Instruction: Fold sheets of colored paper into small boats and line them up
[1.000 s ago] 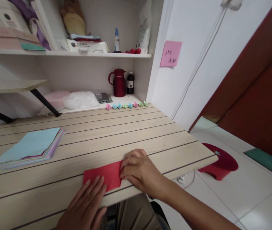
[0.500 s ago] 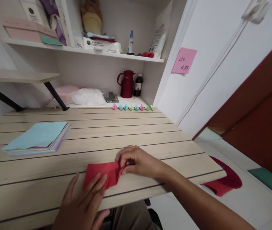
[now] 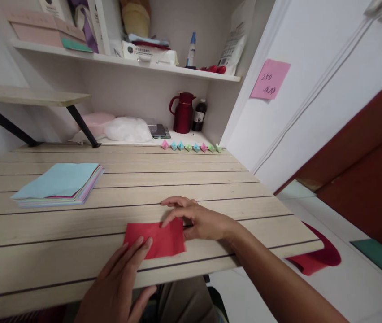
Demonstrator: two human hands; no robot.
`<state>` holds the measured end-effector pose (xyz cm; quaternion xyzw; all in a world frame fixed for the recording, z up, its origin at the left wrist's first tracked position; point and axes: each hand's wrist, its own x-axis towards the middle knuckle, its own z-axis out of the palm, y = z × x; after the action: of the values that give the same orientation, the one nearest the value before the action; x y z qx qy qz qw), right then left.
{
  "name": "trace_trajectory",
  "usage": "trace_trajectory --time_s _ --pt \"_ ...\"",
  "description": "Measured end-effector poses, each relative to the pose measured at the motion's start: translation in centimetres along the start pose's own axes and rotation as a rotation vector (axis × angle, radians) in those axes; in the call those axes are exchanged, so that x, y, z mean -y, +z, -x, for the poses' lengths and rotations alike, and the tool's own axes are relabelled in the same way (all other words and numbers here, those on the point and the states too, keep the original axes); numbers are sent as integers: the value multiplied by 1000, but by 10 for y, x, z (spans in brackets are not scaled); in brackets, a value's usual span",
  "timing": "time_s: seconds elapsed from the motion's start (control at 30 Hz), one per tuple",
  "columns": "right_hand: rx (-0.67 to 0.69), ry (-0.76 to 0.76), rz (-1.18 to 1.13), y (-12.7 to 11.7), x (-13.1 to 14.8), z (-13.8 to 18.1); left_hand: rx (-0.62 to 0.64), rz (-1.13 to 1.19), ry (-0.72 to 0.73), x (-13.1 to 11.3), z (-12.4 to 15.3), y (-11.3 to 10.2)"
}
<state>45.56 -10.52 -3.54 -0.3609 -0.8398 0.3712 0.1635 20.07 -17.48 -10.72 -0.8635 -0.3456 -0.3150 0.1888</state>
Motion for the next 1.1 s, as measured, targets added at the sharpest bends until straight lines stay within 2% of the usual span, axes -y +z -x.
trace_trajectory --time_s 0.1,0.3,0.47,0.63,0.93,1.1 --pt "14 -11 64 1 1 2 -14 -28 10 -1 -3 0" --pt "-184 -17 33 19 -6 -8 81 -108 92 3 1 5" --pt "-283 18 76 27 -9 -17 70 -117 98 2 2 5" --pt "-366 44 116 35 -12 -23 36 -25 -49 -6 4 11" --pt "-370 145 212 37 -5 -28 24 -41 -39 -7 7 13" --pt "-357 172 253 39 -3 -29 45 -75 -84 -8 6 11"
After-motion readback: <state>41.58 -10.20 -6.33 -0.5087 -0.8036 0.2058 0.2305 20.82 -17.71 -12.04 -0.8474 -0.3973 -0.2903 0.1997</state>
